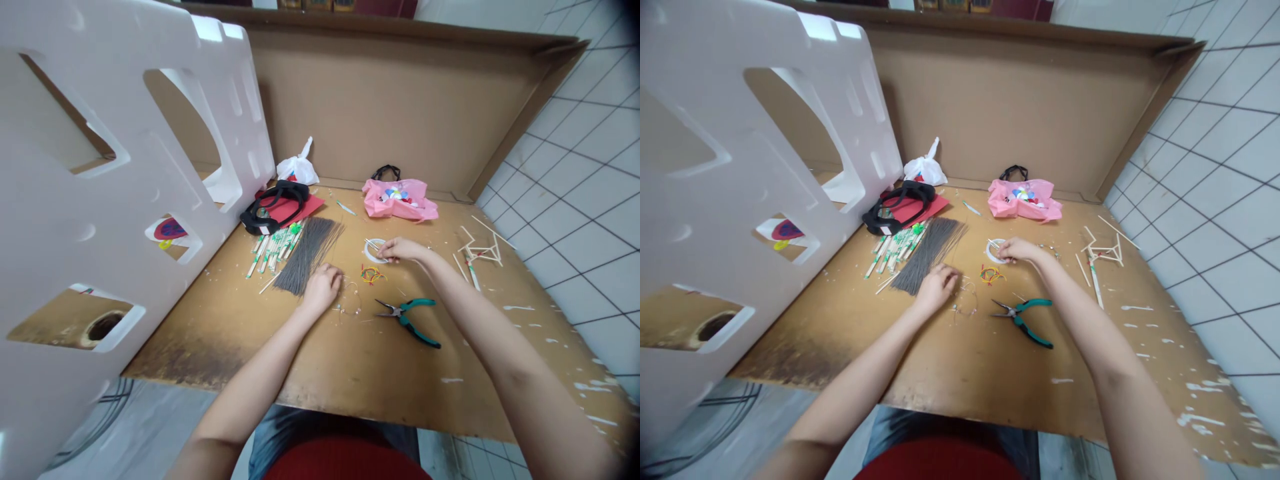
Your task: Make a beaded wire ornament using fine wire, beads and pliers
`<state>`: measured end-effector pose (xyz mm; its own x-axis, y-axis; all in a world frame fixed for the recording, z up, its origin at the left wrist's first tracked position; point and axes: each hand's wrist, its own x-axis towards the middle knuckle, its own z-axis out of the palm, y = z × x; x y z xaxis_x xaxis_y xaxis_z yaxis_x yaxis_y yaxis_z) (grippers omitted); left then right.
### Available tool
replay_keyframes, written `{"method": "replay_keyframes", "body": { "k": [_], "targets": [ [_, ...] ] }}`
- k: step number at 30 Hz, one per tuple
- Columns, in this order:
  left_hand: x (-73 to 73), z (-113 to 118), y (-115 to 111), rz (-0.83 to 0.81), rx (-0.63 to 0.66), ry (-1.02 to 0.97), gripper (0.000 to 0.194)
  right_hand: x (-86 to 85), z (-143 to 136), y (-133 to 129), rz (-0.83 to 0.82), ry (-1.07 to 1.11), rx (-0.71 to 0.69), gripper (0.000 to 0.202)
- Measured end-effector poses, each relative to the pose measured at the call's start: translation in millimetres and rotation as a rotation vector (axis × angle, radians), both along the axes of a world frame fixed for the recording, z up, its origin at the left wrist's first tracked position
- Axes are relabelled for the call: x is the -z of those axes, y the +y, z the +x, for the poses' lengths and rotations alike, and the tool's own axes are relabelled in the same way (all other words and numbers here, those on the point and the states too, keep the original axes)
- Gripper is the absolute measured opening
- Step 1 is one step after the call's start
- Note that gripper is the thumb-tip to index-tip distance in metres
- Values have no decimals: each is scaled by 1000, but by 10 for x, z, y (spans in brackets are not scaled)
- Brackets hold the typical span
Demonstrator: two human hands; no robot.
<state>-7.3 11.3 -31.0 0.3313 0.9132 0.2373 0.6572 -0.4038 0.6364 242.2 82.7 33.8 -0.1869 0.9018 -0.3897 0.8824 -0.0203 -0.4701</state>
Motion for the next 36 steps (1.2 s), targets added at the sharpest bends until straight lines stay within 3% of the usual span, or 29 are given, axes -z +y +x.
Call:
{"method": "replay_keyframes", "body": {
  "k": [5,8,13,19,21,24,26,28,31,36],
  "targets": [
    [-282,188,-47,167,155,93,26,-53,-220,-282,58,42,-119,13],
    [-395,354,-39,162,193,229,25,-91,-403,-394,111,13,-175,13],
    [-441,436,-6,77,242,337,23,-121,-545,-536,171,-10,-226,13],
    [-492,268,22,38,353,302,17,-46,-519,-653,130,130,-205,7],
    [-490,202,38,-38,362,170,16,-52,-501,-703,90,225,-178,8],
    [-526,139,36,-369,353,-327,18,-121,-477,-802,64,367,-138,15],
    [-616,132,7,-517,365,-605,21,-198,-467,-877,68,528,-101,19],
    [-756,146,-38,-553,378,-762,25,-293,-460,-949,64,792,-38,21],
    [-982,181,-109,-558,404,-843,26,-448,-441,-1035,69,976,6,22],
    [-1165,214,-151,-574,416,-832,26,-616,-403,-1122,153,866,47,20]
  ]
}}
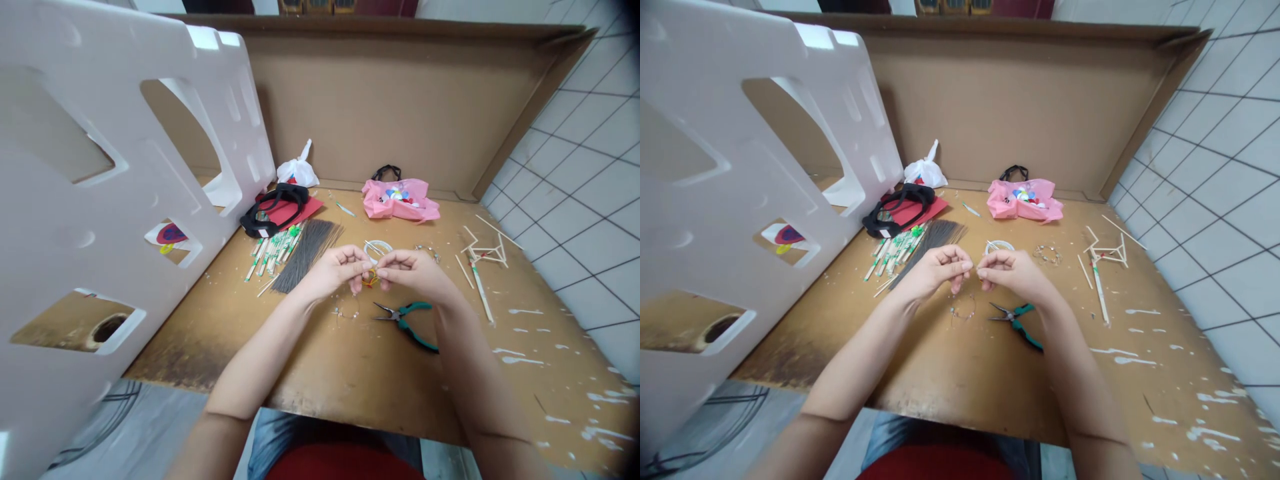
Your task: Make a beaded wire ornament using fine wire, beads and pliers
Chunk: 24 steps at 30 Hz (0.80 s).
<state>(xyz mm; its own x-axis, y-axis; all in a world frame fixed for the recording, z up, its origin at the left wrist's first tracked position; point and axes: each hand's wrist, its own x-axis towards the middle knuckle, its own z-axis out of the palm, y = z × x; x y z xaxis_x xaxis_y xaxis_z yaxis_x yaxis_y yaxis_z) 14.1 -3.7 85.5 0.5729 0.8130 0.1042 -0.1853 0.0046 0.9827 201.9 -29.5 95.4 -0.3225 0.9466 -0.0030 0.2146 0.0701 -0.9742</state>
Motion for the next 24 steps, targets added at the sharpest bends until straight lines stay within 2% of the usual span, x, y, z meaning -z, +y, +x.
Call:
{"method": "replay_keyframes", "body": {
  "k": [4,7,11,24],
  "targets": [
    [-25,26,46,60,0,62,26,-22,-7,-39,52,-72,74,18],
    [-31,53,86,56,-2,37,27,-30,-11,-41,22,-58,96,18],
    [-26,63,129,51,-6,7,25,-29,-2,-6,-35,4,85,22],
    [1,56,172,56,-24,-28,25,40,29,27,-58,35,78,24]
  ]
}}
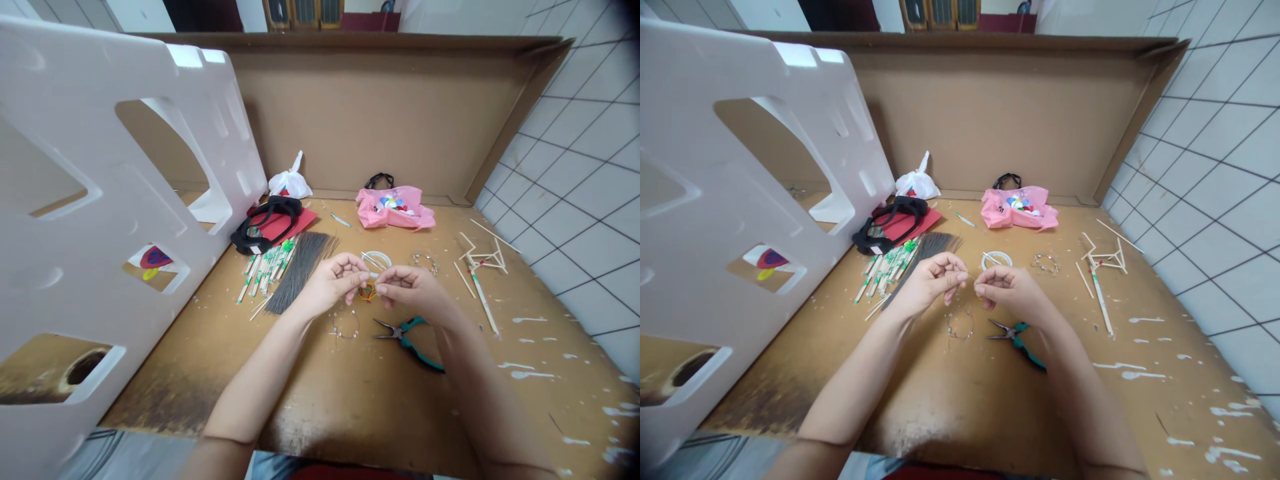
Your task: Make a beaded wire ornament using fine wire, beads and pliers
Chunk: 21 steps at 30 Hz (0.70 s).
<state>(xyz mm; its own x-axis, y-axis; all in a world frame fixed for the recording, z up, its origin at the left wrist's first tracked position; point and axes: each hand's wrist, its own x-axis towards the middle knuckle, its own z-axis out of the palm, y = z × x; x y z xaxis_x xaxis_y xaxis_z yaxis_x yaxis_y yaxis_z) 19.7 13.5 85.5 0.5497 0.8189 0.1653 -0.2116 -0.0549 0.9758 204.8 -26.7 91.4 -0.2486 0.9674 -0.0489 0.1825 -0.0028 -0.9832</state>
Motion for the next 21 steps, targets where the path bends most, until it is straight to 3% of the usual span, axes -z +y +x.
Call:
{"method": "replay_keyframes", "body": {
  "k": [21],
  "targets": [
    [-28,-3,-42,-49,-47,173,28,-16,-25,-11,-2,-56,-15,20]
  ]
}}
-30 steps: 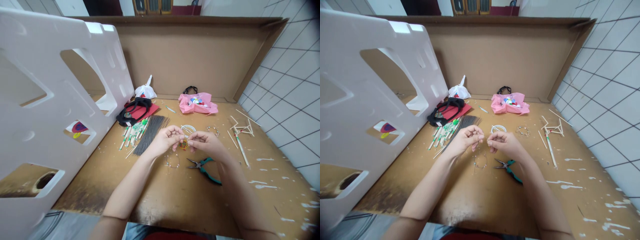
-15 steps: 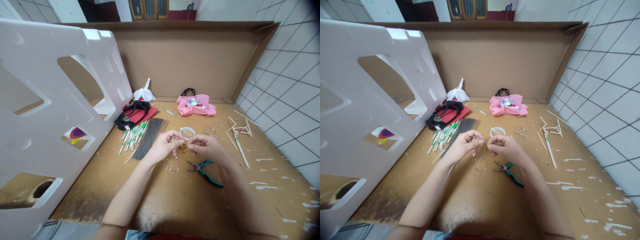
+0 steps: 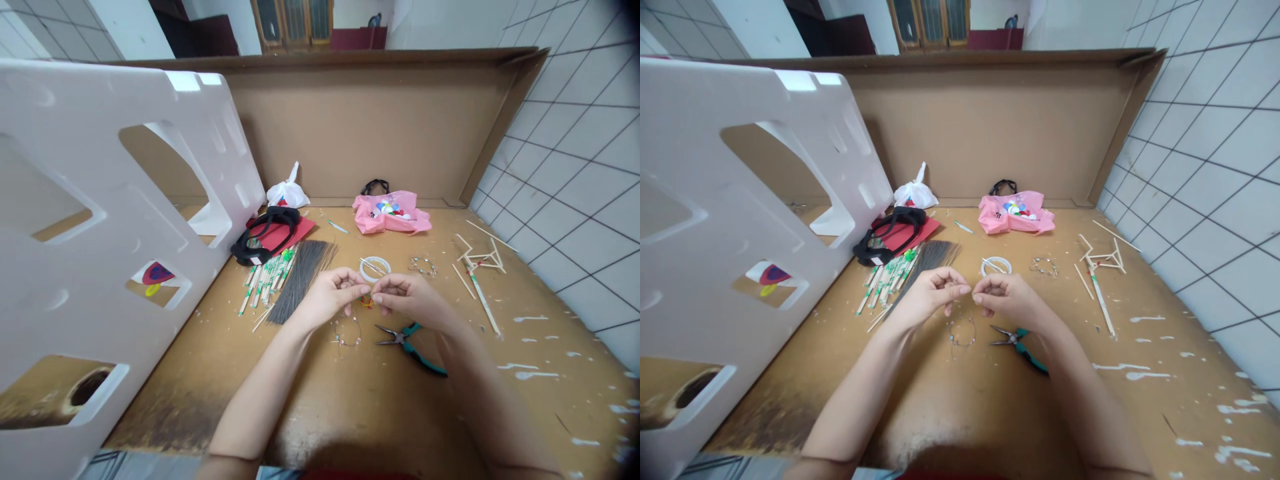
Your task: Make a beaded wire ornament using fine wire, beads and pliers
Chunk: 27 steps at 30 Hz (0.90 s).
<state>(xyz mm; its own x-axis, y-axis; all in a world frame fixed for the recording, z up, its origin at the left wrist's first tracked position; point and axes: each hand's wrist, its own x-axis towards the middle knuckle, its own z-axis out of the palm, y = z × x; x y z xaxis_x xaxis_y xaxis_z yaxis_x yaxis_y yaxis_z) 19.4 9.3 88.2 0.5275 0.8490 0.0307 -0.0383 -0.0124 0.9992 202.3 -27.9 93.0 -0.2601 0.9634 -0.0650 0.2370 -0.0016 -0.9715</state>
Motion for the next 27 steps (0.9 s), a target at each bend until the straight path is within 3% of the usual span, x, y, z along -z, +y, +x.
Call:
{"method": "replay_keyframes", "body": {
  "k": [17,27],
  "targets": [
    [5,39,-33,18,-33,-34,32,-22,-39,-34,37,20,95,25],
    [-10,58,-71,57,-99,28,29,124,-41,-13,43,26,161,30]
  ]
}}
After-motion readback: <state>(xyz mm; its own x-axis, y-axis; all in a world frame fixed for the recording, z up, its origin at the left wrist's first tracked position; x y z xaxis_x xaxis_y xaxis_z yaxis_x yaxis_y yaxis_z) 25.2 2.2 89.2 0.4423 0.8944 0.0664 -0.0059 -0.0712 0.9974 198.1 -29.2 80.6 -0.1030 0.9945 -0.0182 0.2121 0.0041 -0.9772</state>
